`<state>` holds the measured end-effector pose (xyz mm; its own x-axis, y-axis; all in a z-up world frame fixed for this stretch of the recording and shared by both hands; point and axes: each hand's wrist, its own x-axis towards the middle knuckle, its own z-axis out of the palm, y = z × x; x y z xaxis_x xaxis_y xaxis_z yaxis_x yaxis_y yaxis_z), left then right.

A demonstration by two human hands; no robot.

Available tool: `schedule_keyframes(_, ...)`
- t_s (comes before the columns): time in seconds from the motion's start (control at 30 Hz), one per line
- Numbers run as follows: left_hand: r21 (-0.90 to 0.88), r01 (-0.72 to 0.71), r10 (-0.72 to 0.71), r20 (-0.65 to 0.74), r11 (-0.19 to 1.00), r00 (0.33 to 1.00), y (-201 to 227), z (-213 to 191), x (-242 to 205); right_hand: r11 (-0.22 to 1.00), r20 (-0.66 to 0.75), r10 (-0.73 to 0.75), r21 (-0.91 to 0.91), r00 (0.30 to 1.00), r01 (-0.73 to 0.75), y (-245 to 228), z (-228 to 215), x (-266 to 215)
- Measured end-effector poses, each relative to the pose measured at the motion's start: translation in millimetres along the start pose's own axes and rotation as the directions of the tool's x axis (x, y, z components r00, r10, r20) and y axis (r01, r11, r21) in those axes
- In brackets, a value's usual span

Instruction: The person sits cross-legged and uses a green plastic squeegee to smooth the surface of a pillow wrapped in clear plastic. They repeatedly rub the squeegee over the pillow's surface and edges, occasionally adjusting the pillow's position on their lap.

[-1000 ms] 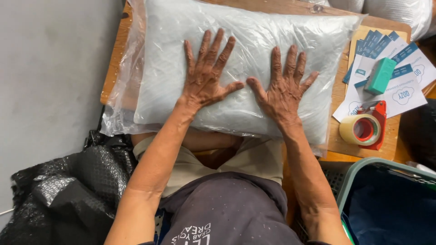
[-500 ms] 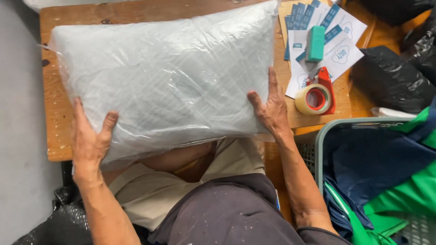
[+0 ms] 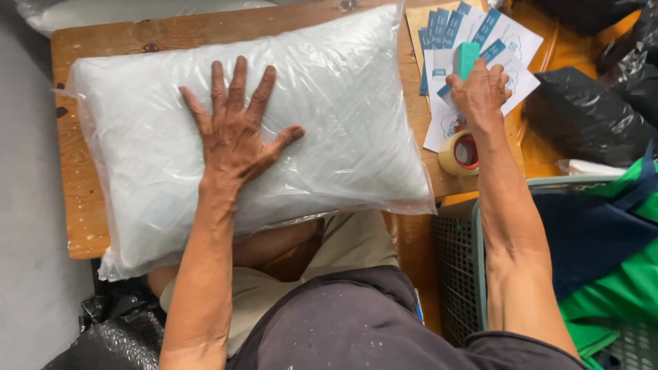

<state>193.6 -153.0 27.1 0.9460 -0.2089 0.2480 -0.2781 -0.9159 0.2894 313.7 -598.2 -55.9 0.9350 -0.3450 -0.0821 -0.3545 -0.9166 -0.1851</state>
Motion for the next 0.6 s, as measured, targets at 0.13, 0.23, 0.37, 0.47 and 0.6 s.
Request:
schedule_keyframes(0.13, -0.037, 0.000, -0.002, -0.043, 0.999, 0.999, -13.0, 8.2, -8.5, 0.990, -0.189, -0.136, -0.006, 0.973, 0.137, -5.9, -27.5, -69.7)
schedule_keyframes(0.23, -0.038, -0.021, 0.019, -0.070, 0.999, 0.997, -13.8, 8.3, -3.9, 0.977, -0.202, -0.208, -0.082, 0.957, 0.195, -12.8, -54.2, -127.0)
schedule_keyframes(0.37, -0.058, -0.013, 0.010, -0.054, 0.998, 0.998, -13.3, 14.6, -2.1, 0.994, 0.043, -0.098, 0.059, 0.994, 0.095, 19.4, -43.8, -154.1)
schedule_keyframes(0.47, -0.067, -0.009, 0.004, -0.068, 0.998, 0.998, -14.0, 14.7, -3.2, 0.978, -0.002, -0.157, 0.141, 0.988, 0.156, 35.8, -30.4, -153.9)
schedule_keyframes(0.6, -0.081, -0.014, 0.007, -0.084, 0.997, 0.996, -15.1, 14.9, -3.3, 0.972, -0.071, -0.180, 0.142, 0.981, 0.188, 44.7, -34.3, -153.3)
